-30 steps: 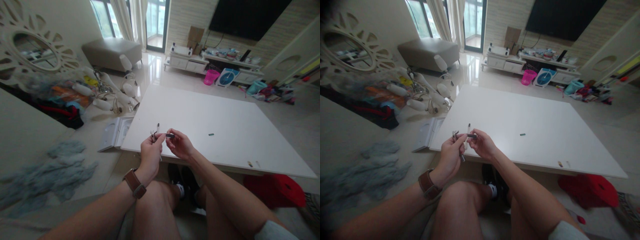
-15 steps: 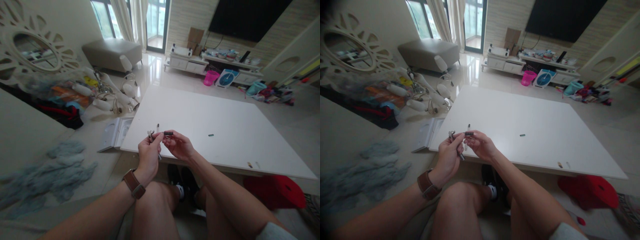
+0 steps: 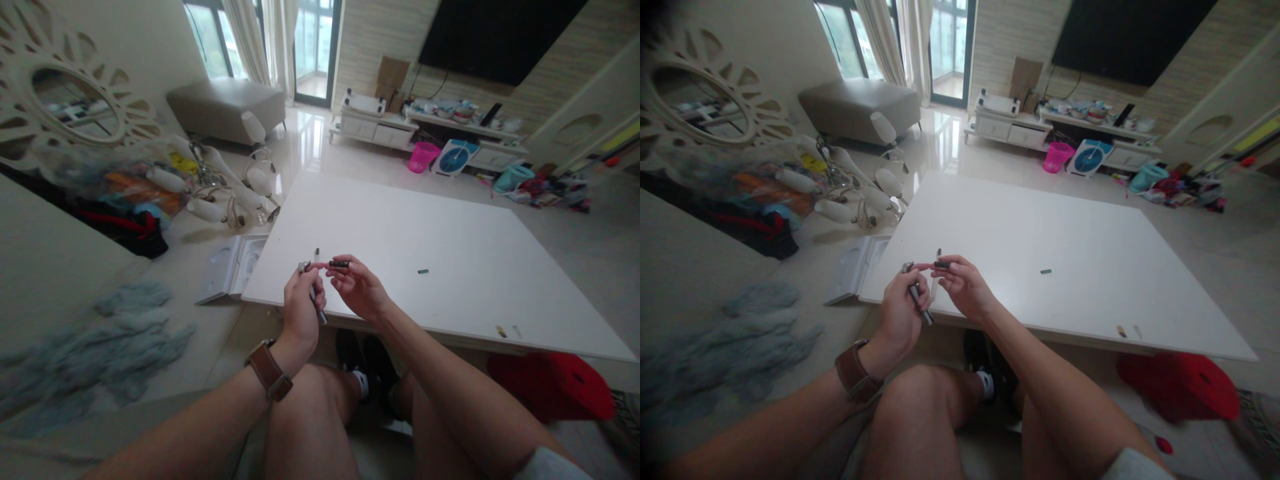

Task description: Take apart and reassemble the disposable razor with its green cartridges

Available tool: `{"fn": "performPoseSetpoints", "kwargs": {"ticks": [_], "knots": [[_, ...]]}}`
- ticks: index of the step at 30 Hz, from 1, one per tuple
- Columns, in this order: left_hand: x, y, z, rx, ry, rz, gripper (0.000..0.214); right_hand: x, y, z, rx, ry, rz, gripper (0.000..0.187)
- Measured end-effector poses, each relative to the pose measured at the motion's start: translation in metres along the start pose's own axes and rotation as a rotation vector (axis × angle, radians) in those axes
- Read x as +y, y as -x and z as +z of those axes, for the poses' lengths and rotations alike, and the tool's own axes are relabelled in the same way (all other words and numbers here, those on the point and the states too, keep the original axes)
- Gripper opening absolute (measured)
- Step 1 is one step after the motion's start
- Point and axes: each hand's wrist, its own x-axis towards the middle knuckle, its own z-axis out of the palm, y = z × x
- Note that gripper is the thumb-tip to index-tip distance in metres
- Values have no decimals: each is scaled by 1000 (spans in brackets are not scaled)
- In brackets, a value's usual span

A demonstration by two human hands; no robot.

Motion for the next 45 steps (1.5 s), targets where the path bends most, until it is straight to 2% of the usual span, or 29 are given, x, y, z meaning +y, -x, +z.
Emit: {"fn": "performPoseSetpoints", "kwargs": {"ticks": [3, 8, 14, 27, 35, 45], "knots": [[-1, 3, -1, -114, -1, 0, 20, -1, -1, -1, 41, -6, -33, 21], [-2, 10, 4, -178, -90, -15, 30, -1, -2, -2, 59, -28, -73, 20], [-3, 15, 5, -287, -130, -59, 38, -4, 6, 7, -27, 33, 55, 18], [-6, 14, 2, -333, -75, -93, 38, -4, 9, 8, -37, 64, 65, 17], [-3, 15, 4, -311, -120, -91, 43, -5, 9, 11, -17, 58, 71, 17], [1, 16, 6, -298, -103, -114, 47, -3, 7, 7, -65, 56, 48, 18]]}}
